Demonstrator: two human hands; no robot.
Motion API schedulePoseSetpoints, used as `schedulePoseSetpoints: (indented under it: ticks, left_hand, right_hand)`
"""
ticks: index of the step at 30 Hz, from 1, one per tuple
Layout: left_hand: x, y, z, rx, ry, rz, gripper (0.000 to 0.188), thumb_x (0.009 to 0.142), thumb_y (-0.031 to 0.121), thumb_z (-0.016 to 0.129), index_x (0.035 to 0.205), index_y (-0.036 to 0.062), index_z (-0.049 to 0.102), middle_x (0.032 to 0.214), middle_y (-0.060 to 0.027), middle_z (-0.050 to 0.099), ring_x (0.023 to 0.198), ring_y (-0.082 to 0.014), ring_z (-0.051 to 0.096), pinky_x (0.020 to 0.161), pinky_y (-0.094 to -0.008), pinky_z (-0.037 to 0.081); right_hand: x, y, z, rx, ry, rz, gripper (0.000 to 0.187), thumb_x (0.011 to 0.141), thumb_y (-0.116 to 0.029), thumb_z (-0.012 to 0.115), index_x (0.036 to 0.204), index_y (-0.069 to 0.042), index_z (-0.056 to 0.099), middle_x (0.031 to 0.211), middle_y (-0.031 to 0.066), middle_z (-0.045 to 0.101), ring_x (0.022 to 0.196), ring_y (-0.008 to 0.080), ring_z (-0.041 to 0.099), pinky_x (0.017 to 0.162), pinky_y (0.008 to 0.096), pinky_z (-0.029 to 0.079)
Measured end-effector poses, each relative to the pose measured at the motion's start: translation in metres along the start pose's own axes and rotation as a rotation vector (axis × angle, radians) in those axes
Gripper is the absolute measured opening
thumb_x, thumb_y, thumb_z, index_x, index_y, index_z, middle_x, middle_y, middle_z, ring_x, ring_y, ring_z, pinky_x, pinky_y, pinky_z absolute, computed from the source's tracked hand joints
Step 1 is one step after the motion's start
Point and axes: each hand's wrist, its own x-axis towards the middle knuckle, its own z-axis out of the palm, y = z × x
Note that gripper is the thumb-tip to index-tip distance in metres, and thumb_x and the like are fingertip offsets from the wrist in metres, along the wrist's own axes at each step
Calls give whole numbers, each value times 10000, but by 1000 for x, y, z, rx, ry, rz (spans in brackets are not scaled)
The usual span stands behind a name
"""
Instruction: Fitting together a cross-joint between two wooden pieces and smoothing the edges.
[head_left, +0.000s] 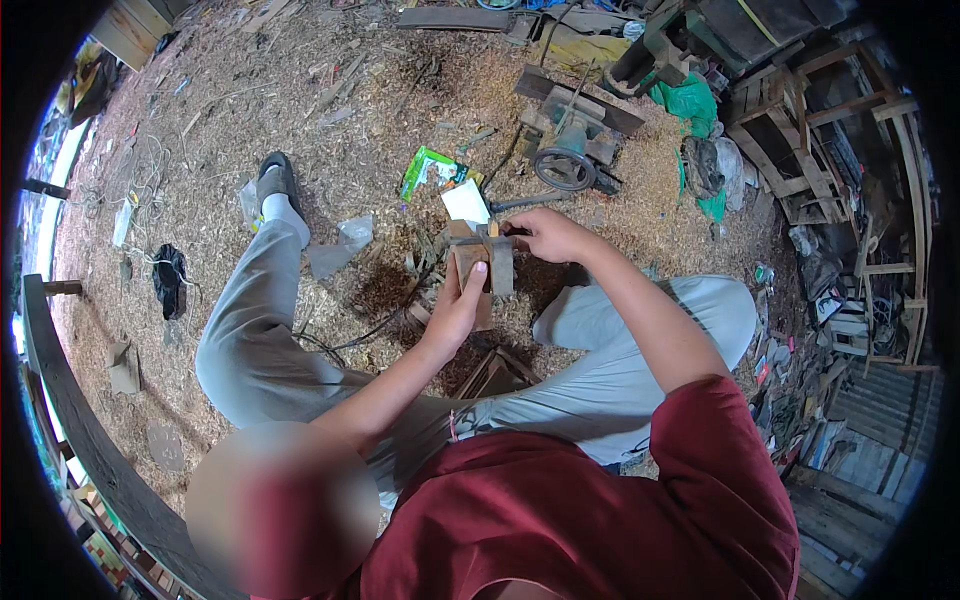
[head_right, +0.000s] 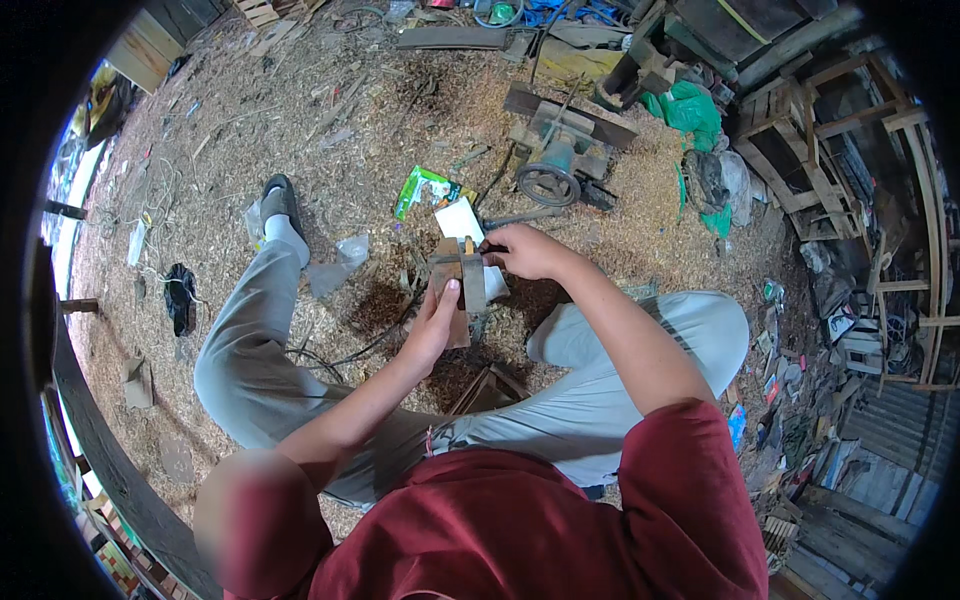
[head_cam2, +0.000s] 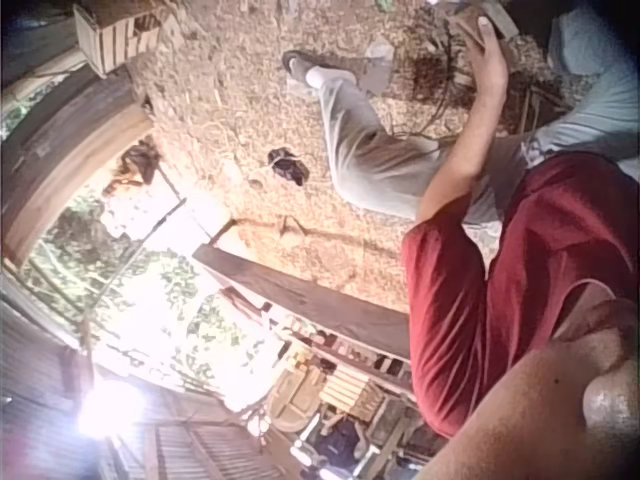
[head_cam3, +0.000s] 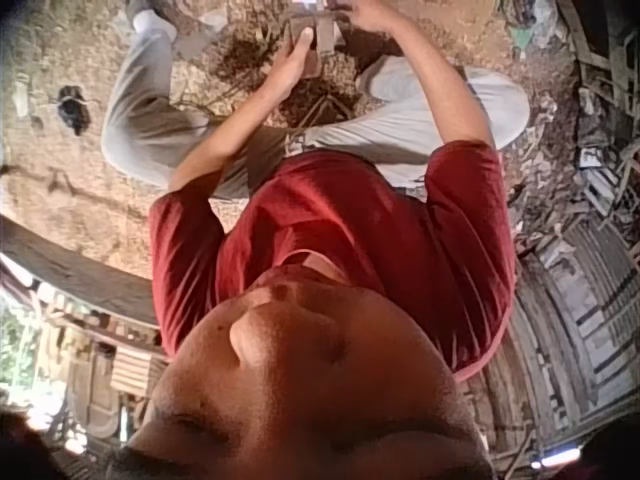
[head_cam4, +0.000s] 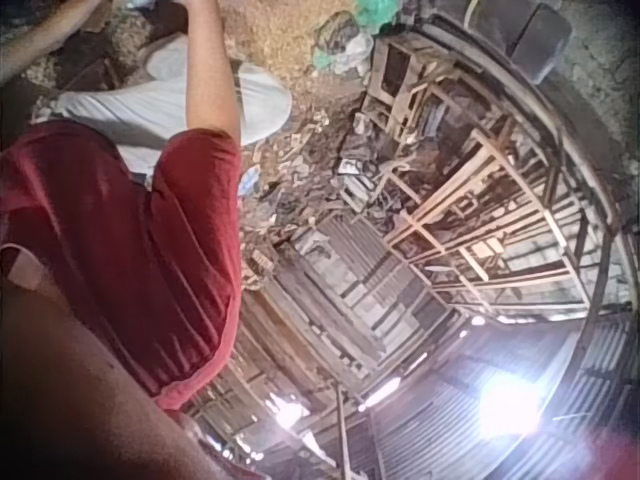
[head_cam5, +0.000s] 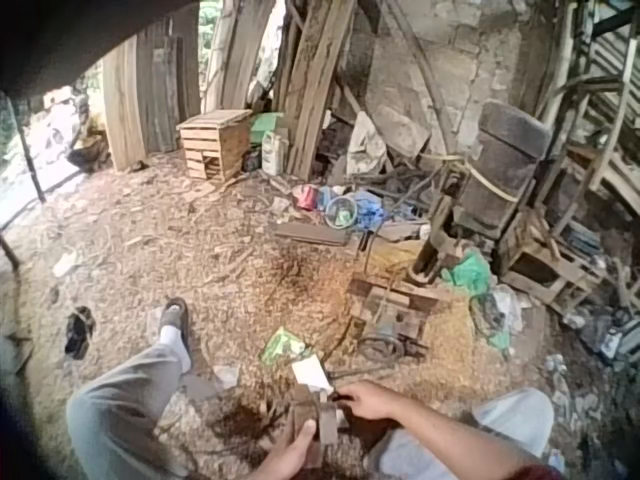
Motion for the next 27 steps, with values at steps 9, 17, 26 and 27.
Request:
schedulePoseSetpoints:
  ticks: [9,17,26,27]
  left_hand:
    - [0,0,0,72,3,1,824,1088,488,536,1665,27,168,1545,-179,488,1401,-237,473,1165,-361,368]
    - [0,-1,1,41,6,0,787,1088,492,534,1647,32,227,1510,-174,523,1363,-239,504,1144,-368,390]
    - [-3,6,1,88,24,-14,796,1085,498,541,1648,32,224,1512,-170,522,1365,-243,507,1148,-374,391]
    - [-4,7,1,107,27,-23,798,1085,499,541,1648,32,223,1515,-172,521,1368,-243,505,1150,-375,389]
  right_hand:
    - [-1,-2,-4,-118,9,33,281,961,-246,725,1139,-30,745,1042,217,745,972,372,717,874,447,544]
    - [3,9,0,-78,36,-23,271,952,-224,738,1143,-33,749,1056,222,744,985,373,720,877,451,549]
    - [4,8,1,-58,26,-38,241,969,-138,710,1193,-51,724,1089,202,747,981,288,718,899,400,545]
    - [2,4,-1,-85,18,-12,241,962,-139,714,1183,-45,721,1080,206,744,979,295,717,895,405,545]
